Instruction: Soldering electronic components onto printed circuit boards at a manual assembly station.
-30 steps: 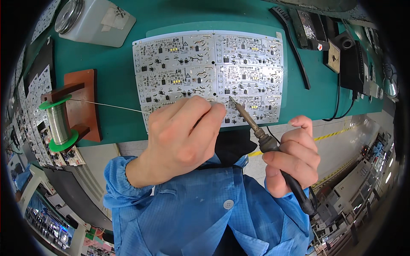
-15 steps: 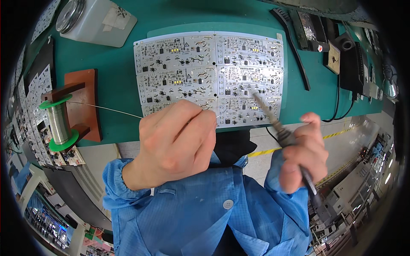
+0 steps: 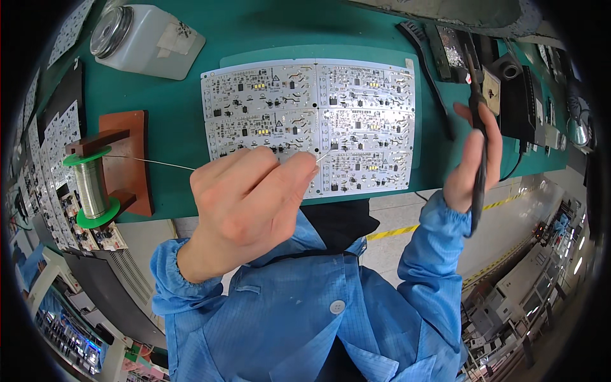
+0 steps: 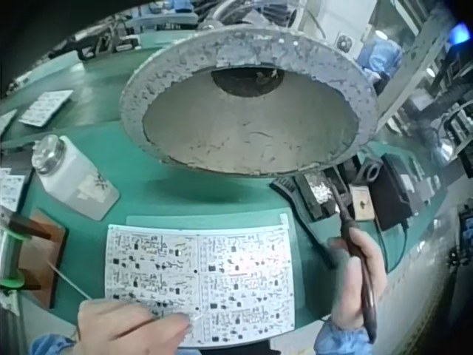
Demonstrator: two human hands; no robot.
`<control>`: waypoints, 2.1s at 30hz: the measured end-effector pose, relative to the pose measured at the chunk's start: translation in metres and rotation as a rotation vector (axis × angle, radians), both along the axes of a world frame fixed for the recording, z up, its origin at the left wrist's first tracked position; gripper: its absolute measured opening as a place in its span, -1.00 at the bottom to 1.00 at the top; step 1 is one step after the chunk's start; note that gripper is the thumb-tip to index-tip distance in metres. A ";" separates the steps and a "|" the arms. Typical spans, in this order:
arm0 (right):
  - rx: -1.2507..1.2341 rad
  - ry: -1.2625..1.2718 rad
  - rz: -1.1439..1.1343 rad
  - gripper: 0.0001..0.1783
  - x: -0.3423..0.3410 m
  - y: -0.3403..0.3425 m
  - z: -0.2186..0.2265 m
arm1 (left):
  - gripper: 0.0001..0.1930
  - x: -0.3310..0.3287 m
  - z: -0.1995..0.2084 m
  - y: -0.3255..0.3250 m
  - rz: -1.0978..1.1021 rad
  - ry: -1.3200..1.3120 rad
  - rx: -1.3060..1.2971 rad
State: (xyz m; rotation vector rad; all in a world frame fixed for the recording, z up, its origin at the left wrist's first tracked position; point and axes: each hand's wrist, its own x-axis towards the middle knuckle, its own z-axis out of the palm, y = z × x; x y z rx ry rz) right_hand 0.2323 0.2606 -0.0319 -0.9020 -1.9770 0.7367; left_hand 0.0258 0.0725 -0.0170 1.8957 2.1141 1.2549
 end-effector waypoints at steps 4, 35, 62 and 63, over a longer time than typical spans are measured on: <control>-0.012 0.172 0.140 -0.49 0.003 -0.032 0.008 | -0.78 -0.002 -0.006 0.013 0.007 -0.025 0.064; 0.083 0.048 0.491 -0.80 -0.022 -0.032 0.040 | -0.86 -0.007 -0.003 0.023 0.031 -0.078 0.002; 0.110 0.045 0.553 -0.78 -0.047 -0.009 0.038 | -0.96 -0.034 -0.005 0.060 0.044 0.036 0.003; 0.109 0.047 0.557 -0.78 -0.049 -0.009 0.037 | -0.96 -0.035 -0.006 0.059 0.038 0.043 -0.012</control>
